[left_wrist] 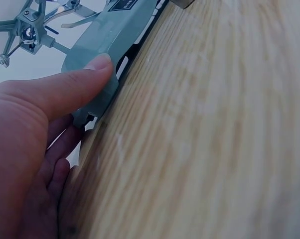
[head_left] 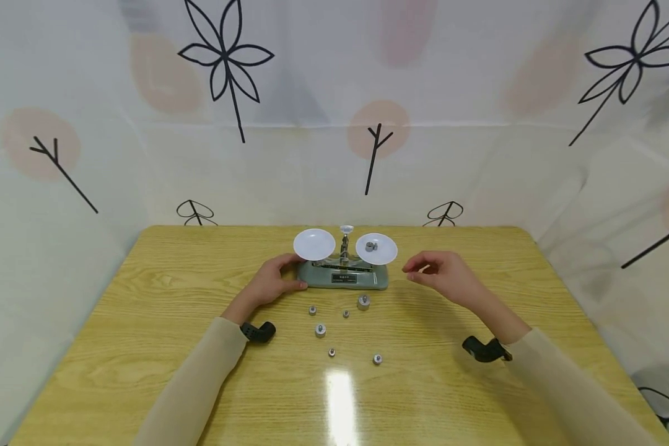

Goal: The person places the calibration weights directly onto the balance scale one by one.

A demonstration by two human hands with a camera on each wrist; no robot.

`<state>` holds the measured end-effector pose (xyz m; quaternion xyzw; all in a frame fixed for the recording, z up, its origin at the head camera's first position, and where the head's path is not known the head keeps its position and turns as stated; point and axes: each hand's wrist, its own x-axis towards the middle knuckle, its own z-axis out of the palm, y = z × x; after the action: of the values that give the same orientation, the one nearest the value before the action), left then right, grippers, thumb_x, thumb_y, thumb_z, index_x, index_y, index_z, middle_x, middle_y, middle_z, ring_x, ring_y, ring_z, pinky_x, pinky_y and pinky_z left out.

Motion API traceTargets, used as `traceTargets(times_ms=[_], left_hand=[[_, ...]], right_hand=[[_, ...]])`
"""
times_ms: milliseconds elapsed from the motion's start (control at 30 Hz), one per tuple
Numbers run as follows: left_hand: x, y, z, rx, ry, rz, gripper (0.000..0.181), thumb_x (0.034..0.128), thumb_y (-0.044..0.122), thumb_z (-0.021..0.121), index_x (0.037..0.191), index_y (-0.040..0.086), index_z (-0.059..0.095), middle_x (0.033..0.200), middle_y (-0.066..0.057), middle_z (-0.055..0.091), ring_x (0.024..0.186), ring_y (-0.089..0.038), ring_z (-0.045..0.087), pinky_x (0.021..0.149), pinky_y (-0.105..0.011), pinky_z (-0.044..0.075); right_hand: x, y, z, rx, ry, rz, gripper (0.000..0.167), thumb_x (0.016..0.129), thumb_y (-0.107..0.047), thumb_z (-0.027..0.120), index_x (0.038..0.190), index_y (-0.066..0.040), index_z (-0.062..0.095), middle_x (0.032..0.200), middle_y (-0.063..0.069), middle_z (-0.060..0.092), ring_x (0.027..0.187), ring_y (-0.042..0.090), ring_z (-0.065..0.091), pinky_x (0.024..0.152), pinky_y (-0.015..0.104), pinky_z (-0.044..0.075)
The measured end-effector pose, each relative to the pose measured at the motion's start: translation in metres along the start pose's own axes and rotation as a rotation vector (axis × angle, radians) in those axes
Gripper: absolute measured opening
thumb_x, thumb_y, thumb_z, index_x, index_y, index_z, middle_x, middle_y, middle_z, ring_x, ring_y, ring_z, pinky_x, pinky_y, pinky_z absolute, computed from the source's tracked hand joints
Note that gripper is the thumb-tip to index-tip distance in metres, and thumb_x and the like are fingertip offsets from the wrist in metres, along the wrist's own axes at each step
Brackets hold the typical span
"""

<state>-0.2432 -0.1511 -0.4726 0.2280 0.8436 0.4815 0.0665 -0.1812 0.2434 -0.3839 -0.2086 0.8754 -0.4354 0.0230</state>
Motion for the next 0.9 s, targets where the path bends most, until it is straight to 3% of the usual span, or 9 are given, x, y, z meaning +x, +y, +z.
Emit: traceTargets(times_ms=[500,733,900], left_hand=[[-0.001,0.004,0.0,-0.015,0.001,-0.025,0.06,0.0823,0.015,0.084,0.136,0.009,0.059,0.141,-0.008,0.055,0.138,-0.026,0.042,0.114,-0.045,0.032],[-0.001,0.004,0.0,-0.021,-0.001,-0.025,0.059,0.0824,0.015,0.084,0.136,0.009,0.059,0.14,-0.007,0.056,0.138,-0.025,0.042,0.114,-0.045,0.032],[-0.002,0.004,0.0,-0.021,0.001,-0.026,0.059,0.0826,0.014,0.083,0.136,0.008,0.059,0.141,-0.008,0.055,0.138,-0.025,0.042,0.114,-0.044,0.032]], right_hand=[[-0.034,0.001,0.04,0.147,-0.065,-0.065,0.012,0.09,0.0,0.072,0.102,-0.001,0.072,0.103,0.018,0.07,0.088,0.017,0.065,0.076,0.03,0.057],[-0.048,0.001,0.061,0.188,-0.14,-0.107,0.014,0.089,-0.005,0.075,0.102,-0.004,0.072,0.104,0.011,0.071,0.09,0.015,0.064,0.076,0.03,0.057],[-0.056,0.0,0.074,0.193,-0.206,-0.129,0.018,0.087,-0.003,0.076,0.104,-0.007,0.072,0.105,0.006,0.07,0.092,0.021,0.063,0.077,0.031,0.056]])
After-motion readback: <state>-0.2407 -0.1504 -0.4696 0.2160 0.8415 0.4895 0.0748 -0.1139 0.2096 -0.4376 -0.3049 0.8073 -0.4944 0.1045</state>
